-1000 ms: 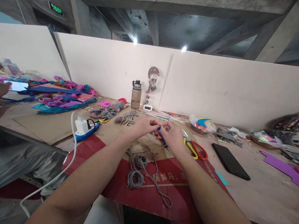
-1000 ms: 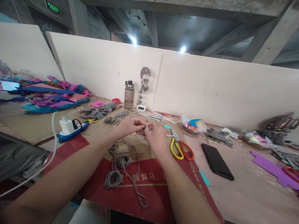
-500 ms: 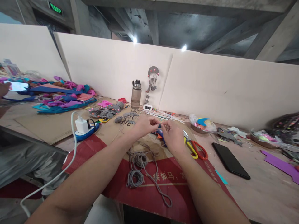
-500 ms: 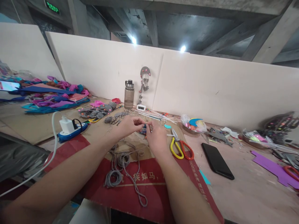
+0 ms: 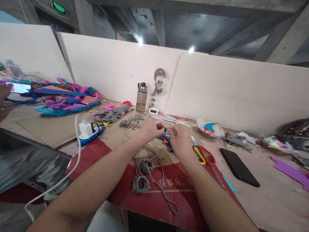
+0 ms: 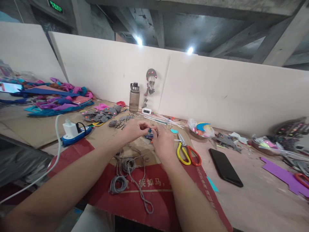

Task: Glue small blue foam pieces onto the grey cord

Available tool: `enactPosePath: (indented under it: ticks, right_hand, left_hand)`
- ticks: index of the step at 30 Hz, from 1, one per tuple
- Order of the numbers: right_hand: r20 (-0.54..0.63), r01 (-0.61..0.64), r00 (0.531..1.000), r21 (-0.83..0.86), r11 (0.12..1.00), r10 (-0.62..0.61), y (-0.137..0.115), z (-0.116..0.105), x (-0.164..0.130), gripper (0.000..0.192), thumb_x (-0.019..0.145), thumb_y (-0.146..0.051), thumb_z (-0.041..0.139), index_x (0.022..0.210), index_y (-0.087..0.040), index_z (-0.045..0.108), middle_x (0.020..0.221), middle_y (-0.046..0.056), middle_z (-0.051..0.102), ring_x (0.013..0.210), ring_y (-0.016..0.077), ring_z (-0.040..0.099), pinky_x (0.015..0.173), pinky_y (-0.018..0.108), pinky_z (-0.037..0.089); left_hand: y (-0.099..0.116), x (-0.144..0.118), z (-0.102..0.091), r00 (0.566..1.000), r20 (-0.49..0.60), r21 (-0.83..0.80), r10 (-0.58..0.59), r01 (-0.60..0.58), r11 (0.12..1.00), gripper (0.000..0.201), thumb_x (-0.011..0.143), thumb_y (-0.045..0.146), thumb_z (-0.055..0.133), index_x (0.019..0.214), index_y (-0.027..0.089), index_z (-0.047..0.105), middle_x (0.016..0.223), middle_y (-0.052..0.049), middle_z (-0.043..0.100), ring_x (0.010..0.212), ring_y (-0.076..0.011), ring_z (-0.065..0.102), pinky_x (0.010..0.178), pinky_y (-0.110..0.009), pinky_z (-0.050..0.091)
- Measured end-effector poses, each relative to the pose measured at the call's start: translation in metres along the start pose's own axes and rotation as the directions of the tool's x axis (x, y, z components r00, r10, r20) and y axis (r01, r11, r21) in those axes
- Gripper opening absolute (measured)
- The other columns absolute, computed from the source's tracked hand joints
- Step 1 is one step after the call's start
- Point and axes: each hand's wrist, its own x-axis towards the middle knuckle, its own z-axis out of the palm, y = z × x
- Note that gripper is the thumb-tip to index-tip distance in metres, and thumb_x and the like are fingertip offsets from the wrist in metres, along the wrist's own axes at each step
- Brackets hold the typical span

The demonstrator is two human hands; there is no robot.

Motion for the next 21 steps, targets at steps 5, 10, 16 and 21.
enactPosePath:
  ticks: [5, 10, 16, 21]
  right_hand:
    - [-0.009, 0.055, 0.998, -0.066, 0.996, -0.056, 0.0015, 0.0016, 0.0000, 0.017, 0.092, -0.025, 0.051, 0.089, -0.020, 0.068, 0.085, 0.006, 0.069, 0.080, 0.0209, 0.061, 0.071, 0.030, 0.039]
    - [-0.026, 0.077, 0.996, -0.151, 0.986, -0.081, 0.0052, 0.0034, 0.0005, 0.018, 0.092, -0.029, 0.052, 0.091, -0.020, 0.067, 0.086, 0.006, 0.070, 0.080, 0.0211, 0.061, 0.069, 0.030, 0.039]
    - [-0.053, 0.074, 0.995, -0.138, 0.988, -0.082, 0.0079, 0.0045, 0.0013, 0.016, 0.091, -0.029, 0.053, 0.090, -0.020, 0.066, 0.087, 0.006, 0.071, 0.081, 0.0210, 0.062, 0.070, 0.030, 0.040]
    - [-0.044, 0.090, 0.994, -0.146, 0.985, -0.097, 0.0065, 0.0041, 0.0011, 0.015, 0.091, -0.028, 0.054, 0.089, -0.020, 0.067, 0.086, 0.006, 0.071, 0.081, 0.0218, 0.062, 0.071, 0.031, 0.040]
  left_hand:
    - [-0.0012, -0.0005, 0.0015, 1.000, 0.010, 0.020, 0.016, -0.017, 1.000, 0.016, 0.071, 0.017, 0.059, 0.077, 0.015, 0.073, 0.063, 0.001, 0.067, 0.058, -0.0098, 0.055, 0.057, -0.021, 0.039]
    - [-0.0036, -0.0008, 0.0036, 0.998, 0.049, -0.125, -0.026, 0.032, 0.992, 0.014, 0.072, 0.019, 0.060, 0.077, 0.015, 0.072, 0.062, 0.001, 0.065, 0.056, -0.0095, 0.055, 0.054, -0.019, 0.039]
    - [-0.0050, -0.0001, 0.0061, 0.983, 0.150, -0.364, -0.111, 0.159, 0.918, 0.015, 0.068, 0.018, 0.061, 0.080, 0.014, 0.070, 0.062, 0.000, 0.066, 0.054, -0.0097, 0.057, 0.051, -0.018, 0.043]
    - [-0.0023, -0.0014, 0.0043, 0.985, 0.137, -0.312, -0.101, 0.139, 0.940, 0.013, 0.070, 0.020, 0.060, 0.076, 0.013, 0.070, 0.061, 0.000, 0.066, 0.053, -0.0096, 0.056, 0.050, -0.018, 0.042]
